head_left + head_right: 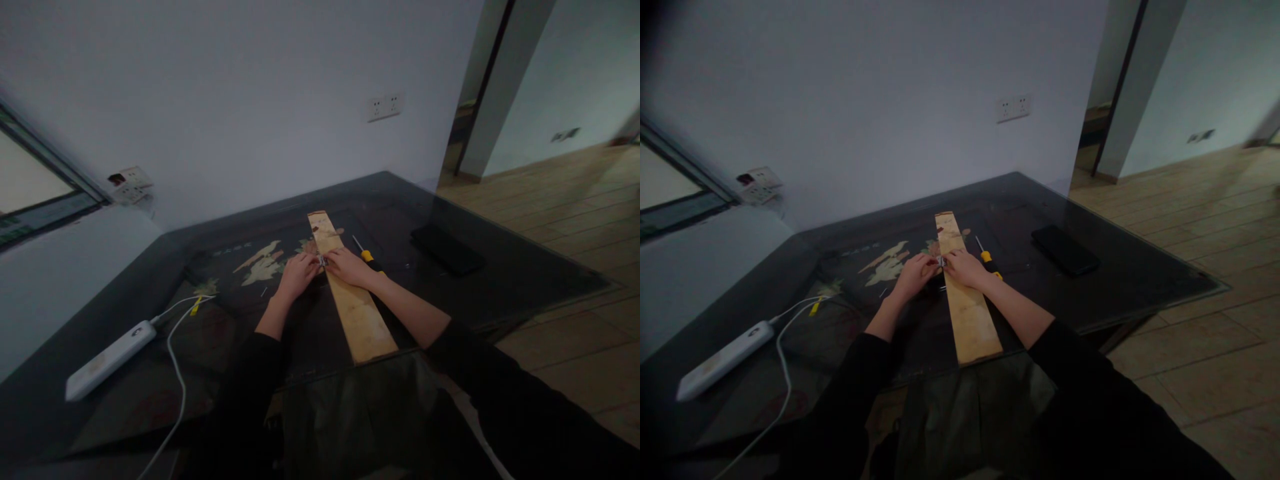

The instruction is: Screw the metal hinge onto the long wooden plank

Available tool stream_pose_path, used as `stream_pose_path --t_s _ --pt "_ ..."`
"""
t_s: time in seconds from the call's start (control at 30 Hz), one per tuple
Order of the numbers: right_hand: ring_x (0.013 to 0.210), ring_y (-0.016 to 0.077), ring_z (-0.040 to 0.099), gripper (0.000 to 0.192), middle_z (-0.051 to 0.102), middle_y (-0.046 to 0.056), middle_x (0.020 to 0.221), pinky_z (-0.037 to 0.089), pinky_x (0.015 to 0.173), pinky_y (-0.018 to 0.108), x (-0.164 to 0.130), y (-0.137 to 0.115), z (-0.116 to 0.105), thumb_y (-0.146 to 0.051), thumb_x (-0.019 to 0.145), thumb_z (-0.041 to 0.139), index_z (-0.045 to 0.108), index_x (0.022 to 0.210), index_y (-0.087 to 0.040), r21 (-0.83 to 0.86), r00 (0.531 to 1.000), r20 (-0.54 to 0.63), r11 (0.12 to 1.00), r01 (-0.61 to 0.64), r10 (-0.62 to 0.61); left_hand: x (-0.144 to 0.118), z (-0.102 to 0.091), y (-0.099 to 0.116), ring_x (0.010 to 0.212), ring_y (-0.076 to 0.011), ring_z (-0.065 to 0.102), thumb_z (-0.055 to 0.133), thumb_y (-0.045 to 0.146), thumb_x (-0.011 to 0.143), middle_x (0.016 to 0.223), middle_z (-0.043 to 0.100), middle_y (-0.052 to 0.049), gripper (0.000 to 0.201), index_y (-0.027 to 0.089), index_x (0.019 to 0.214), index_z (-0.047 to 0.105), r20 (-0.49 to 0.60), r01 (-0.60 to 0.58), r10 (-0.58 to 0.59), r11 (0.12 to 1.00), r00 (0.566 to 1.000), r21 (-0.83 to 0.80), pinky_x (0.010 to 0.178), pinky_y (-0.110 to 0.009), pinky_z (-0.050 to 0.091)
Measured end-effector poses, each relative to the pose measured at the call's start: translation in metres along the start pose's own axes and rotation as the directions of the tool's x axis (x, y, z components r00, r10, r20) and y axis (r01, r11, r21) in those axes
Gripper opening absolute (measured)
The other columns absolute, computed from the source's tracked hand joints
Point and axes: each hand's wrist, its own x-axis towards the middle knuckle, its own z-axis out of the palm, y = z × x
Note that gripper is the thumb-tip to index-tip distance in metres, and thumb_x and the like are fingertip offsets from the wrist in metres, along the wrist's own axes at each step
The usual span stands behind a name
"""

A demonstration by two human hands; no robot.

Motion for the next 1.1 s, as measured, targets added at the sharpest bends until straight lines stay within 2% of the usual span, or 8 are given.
stream_pose_path --t_s 0.27,0.43,0.57,0.7,0.8,0.9,0.97,1.1 --pt "0.116 0.0241 0.056 0.029 0.065 0.016 0.12 0.041 0.102 0.039 0.0 0.0 0.0 -0.026 0.098 0.052 0.063 0.12 -0.012 -0.012 1.0 0.006 1.0 0.005 -0.005 0.003 0.006 0.006 0.099 -0.0236 0.061 0.052 0.026 0.095 0.099 0.067 -0.008 0.009 0.02 0.095 0.059 0.021 0.04 -0.042 0.996 0.999 0.08 0.085 -0.035 0.045" --pt "0.117 0.0244 0.056 0.028 0.066 0.016 0.119 0.041 0.103 0.04 0.001 0.0 -0.001 -0.026 0.098 0.052 0.063 0.119 -0.012 -0.005 1.0 0.01 1.0 0.007 -0.007 0.006 0.007 0.018 0.101 -0.026 0.061 0.045 0.028 0.098 0.101 0.067 -0.011 0.015 0.019 0.096 0.058 0.044 0.095 -0.107 0.97 0.993 0.222 0.087 -0.037 0.043" --pt "0.116 0.0257 0.055 0.031 0.065 0.017 0.12 0.042 0.103 0.041 0.001 -0.001 -0.001 -0.027 0.099 0.05 0.063 0.12 -0.01 -0.002 1.0 0.006 1.0 0.003 -0.003 0.007 0.008 0.022 0.101 -0.025 0.061 0.039 0.031 0.101 0.099 0.068 -0.011 0.023 0.02 0.093 0.058 0.038 0.132 -0.145 0.963 0.989 0.237 0.088 -0.036 0.042" --pt "0.117 0.0254 0.055 0.03 0.065 0.017 0.121 0.042 0.102 0.041 0.0 -0.001 -0.001 -0.026 0.098 0.051 0.063 0.121 -0.011 0.004 1.0 0.015 1.0 -0.006 0.006 0.006 0.006 0.015 0.097 -0.0232 0.062 0.039 0.031 0.1 0.094 0.068 -0.009 0.024 0.021 0.088 0.057 0.008 0.188 -0.192 0.969 0.981 0.163 0.085 -0.034 0.043" --pt "0.117 0.0255 0.055 0.03 0.065 0.017 0.121 0.041 0.102 0.041 0.0 -0.001 -0.001 -0.025 0.097 0.053 0.063 0.121 -0.011 -0.001 1.0 0.015 1.0 -0.01 0.01 0.004 0.005 0.006 0.091 -0.0208 0.063 0.043 0.026 0.098 0.094 0.068 -0.008 0.017 0.02 0.093 0.058 -0.027 0.206 -0.206 0.979 0.978 -0.01 0.082 -0.032 0.046" --pt "0.116 0.0257 0.055 0.03 0.065 0.017 0.12 0.041 0.102 0.04 0.0 -0.001 -0.001 -0.025 0.097 0.052 0.063 0.12 -0.01 -0.018 1.0 0.019 1.0 -0.005 0.005 0.003 0.006 -0.001 0.09 -0.0184 0.062 0.046 0.021 0.095 0.096 0.068 -0.006 0.013 0.019 0.097 0.058 -0.034 0.165 -0.173 0.971 0.984 -0.171 0.082 -0.031 0.047" --pt "0.116 0.0256 0.055 0.03 0.065 0.016 0.12 0.041 0.102 0.04 0.0 0.0 0.0 -0.025 0.097 0.052 0.062 0.122 -0.01 -0.021 1.0 0.018 1.0 -0.003 0.003 0.003 0.009 -0.003 0.09 -0.0183 0.062 0.05 0.021 0.093 0.094 0.067 -0.005 0.009 0.019 0.095 0.059 -0.022 0.129 -0.136 0.971 0.99 -0.203 0.083 -0.031 0.048" --pt "0.116 0.0252 0.056 0.031 0.065 0.016 0.121 0.042 0.101 0.04 0.001 0.002 0.001 -0.025 0.097 0.052 0.061 0.123 -0.011 -0.01 1.0 0.013 1.0 0.005 -0.005 0.003 0.014 -0.006 0.092 -0.0197 0.061 0.056 0.023 0.091 0.093 0.067 -0.005 0.005 0.019 0.093 0.059 0.004 0.079 -0.079 0.986 0.997 -0.147 0.083 -0.032 0.047"
